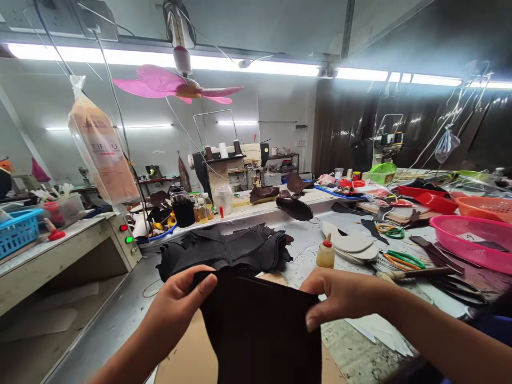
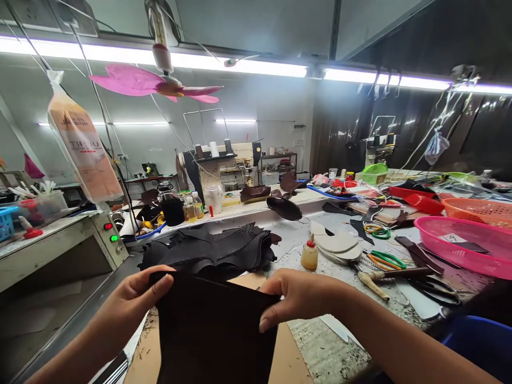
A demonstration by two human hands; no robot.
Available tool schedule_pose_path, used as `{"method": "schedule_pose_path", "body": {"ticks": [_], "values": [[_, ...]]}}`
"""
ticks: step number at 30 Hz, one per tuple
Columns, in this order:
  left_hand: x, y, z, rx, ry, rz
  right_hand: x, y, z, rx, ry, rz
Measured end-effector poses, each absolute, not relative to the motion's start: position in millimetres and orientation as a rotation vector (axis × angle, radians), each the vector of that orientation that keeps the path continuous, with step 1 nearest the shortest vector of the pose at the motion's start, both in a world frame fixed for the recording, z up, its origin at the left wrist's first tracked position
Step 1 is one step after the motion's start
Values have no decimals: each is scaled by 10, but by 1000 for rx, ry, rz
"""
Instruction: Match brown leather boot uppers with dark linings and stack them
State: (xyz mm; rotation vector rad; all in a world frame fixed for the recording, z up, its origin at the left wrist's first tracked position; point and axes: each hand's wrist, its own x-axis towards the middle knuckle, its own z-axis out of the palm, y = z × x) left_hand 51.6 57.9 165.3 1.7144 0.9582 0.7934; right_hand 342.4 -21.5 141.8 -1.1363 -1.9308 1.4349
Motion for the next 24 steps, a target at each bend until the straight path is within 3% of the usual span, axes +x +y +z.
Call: {"method": "schedule_pose_path", "body": {"ticks": [5,9,15,20,24], "values": [[576,556,1919,2384,856,410,3141,-218,1442,-1119,-1903,1421],[945,420,1966,2791,658,468,2764,-132,1587,-1039,-1879,1261],[859,651,2094,2775,745,946,3020,-107,1667,-1077,-1827,1299],[1052,682,2478,2818,540,843,3060,-68,2223,-1293,-2185,431],[1278,759,2236,2361,853,1144,2910,-1,2597,-1354,-2288,-198]]}}
